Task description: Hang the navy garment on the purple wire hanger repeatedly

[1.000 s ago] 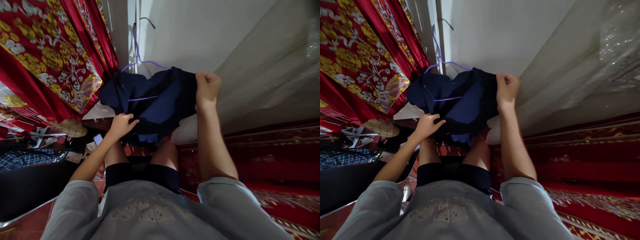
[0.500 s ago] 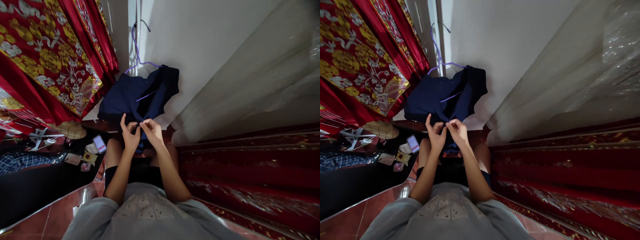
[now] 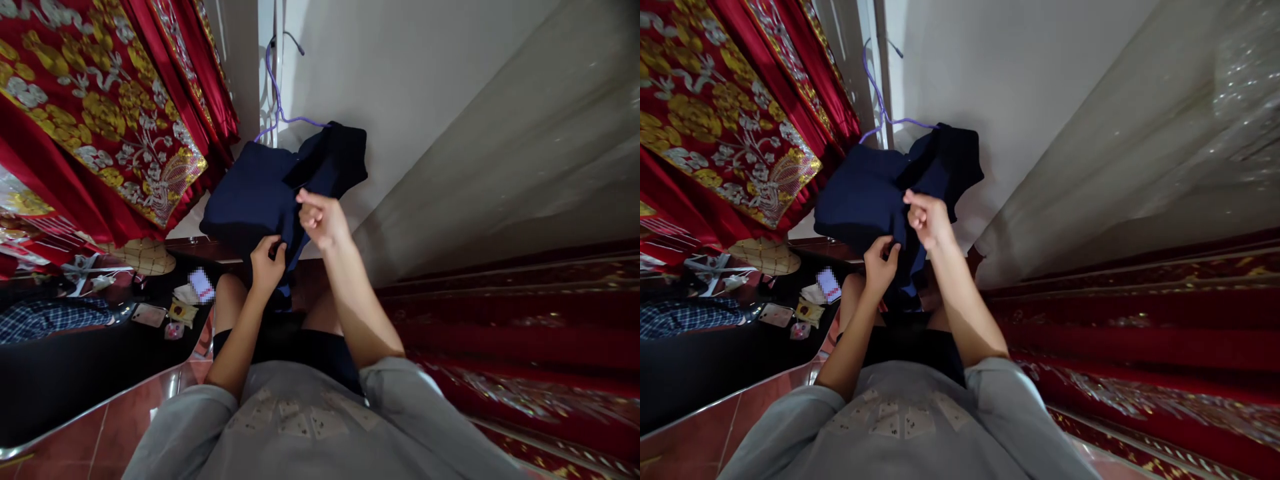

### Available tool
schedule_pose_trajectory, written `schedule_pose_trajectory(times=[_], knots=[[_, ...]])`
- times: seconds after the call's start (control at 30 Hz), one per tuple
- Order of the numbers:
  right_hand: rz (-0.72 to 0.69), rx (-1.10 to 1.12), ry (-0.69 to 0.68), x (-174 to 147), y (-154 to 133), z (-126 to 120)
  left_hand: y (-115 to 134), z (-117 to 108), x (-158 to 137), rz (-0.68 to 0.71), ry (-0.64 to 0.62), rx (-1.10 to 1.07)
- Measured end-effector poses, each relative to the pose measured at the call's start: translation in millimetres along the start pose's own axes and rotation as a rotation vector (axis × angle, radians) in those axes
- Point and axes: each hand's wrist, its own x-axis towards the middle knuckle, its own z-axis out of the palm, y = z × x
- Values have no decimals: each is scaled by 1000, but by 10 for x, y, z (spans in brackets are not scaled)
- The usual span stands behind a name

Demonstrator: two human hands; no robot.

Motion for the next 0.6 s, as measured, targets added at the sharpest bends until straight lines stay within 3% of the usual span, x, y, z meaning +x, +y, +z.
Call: schedule_pose_trajectory(times=[0.13,0.27,0.33,0.47,0.6], knots=[[-101,-100,12,453,-629,241,-85,-12,161,71,-48,87],[-140,-137,-31,401,-843,379,-79,-95,388,209,-189,138],[-184,-155,-76,253,-826,385,72,-228,588,320,-207,111],[-272,-281,-130,10,-842,394,630,-615,1149,552,-65,37],[-381,-392,-169,-25,-919,454,1051,-845,1591,738,-130,154]])
